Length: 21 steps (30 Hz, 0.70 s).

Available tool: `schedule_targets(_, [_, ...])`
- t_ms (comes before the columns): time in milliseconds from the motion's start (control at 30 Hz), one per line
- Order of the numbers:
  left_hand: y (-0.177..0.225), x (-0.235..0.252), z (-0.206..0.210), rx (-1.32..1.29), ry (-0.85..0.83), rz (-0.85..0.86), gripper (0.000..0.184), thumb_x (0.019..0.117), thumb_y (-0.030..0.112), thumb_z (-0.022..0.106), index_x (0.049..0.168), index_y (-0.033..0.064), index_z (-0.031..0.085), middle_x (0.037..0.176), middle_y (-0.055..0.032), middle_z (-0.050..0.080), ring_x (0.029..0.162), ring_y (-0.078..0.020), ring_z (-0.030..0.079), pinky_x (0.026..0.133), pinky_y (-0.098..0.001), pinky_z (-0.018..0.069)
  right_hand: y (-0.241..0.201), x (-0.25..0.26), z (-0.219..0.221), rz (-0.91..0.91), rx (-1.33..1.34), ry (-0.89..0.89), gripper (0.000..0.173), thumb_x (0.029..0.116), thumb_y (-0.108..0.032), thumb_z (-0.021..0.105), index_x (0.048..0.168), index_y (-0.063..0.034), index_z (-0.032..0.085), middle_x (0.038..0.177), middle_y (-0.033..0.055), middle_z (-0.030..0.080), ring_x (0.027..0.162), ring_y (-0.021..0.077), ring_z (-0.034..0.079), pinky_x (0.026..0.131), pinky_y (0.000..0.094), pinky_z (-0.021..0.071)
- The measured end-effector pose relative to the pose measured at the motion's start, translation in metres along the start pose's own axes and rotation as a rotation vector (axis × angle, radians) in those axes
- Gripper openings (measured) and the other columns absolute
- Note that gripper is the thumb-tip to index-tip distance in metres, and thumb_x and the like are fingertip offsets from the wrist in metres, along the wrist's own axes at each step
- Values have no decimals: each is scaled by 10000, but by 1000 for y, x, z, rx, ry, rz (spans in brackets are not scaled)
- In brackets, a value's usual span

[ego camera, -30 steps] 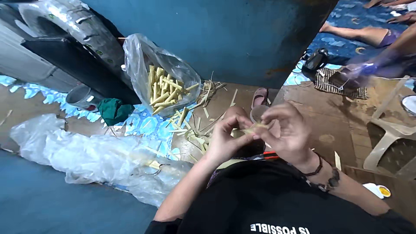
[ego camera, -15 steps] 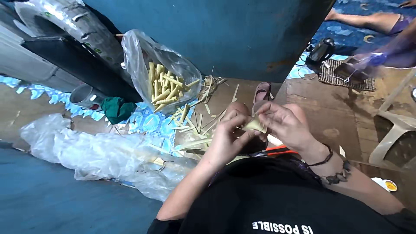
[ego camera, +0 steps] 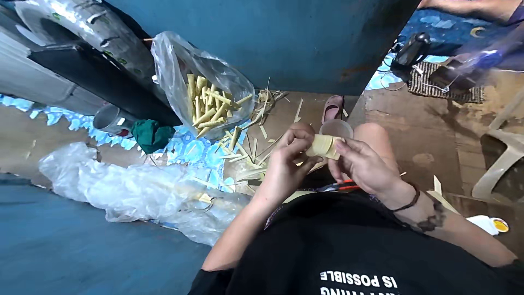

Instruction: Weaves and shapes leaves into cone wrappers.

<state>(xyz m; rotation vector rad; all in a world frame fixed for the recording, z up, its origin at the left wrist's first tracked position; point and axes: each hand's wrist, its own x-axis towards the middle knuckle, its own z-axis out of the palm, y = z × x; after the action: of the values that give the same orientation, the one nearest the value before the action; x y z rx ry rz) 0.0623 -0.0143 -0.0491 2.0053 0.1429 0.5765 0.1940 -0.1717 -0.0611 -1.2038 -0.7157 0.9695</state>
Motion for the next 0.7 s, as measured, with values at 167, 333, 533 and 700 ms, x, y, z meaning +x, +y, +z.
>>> schedule_targets(167, [-5, 4, -8, -62, -98, -39, 110, 877, 23, 774, 948, -3, 693, 849, -39, 711, 750, -75, 692, 723, -262, 617, 8, -5, 0, -461, -709, 125, 408, 981, -214, 663, 1339, -25, 608, 1145, 57, 685, 1004, 87, 668, 870, 253, 580])
schedule_targets(333, [-12, 4, -7, -111, -183, -74, 135, 865, 19, 774, 981, 5, 706, 894, -39, 725, 808, -91, 709, 776, -298, 626, 2, -5, -9, 69, 21, 28, 372, 1117, -191, 327, 1295, -89, 638, 841, 19, 717, 632, 52, 662, 579, 183, 570])
schedule_targets(533, [-15, 6, -6, -138, -178, -131, 144, 860, -4, 779, 980, 4, 700, 814, -38, 705, 667, -65, 652, 628, -237, 575, 21, -14, -14, -364, -613, 111, 363, 1005, -218, 637, 1310, -23, 645, 1142, 43, 685, 983, 70, 669, 859, 240, 584])
schedule_targets(700, [-18, 7, -6, -155, -232, -140, 114, 861, 13, 786, 942, 17, 707, 793, -26, 700, 678, -62, 650, 641, -240, 571, 14, -17, -17, -31, -170, 92, 285, 1086, -154, 447, 1271, -79, 650, 864, -11, 730, 700, 45, 691, 640, 198, 597])
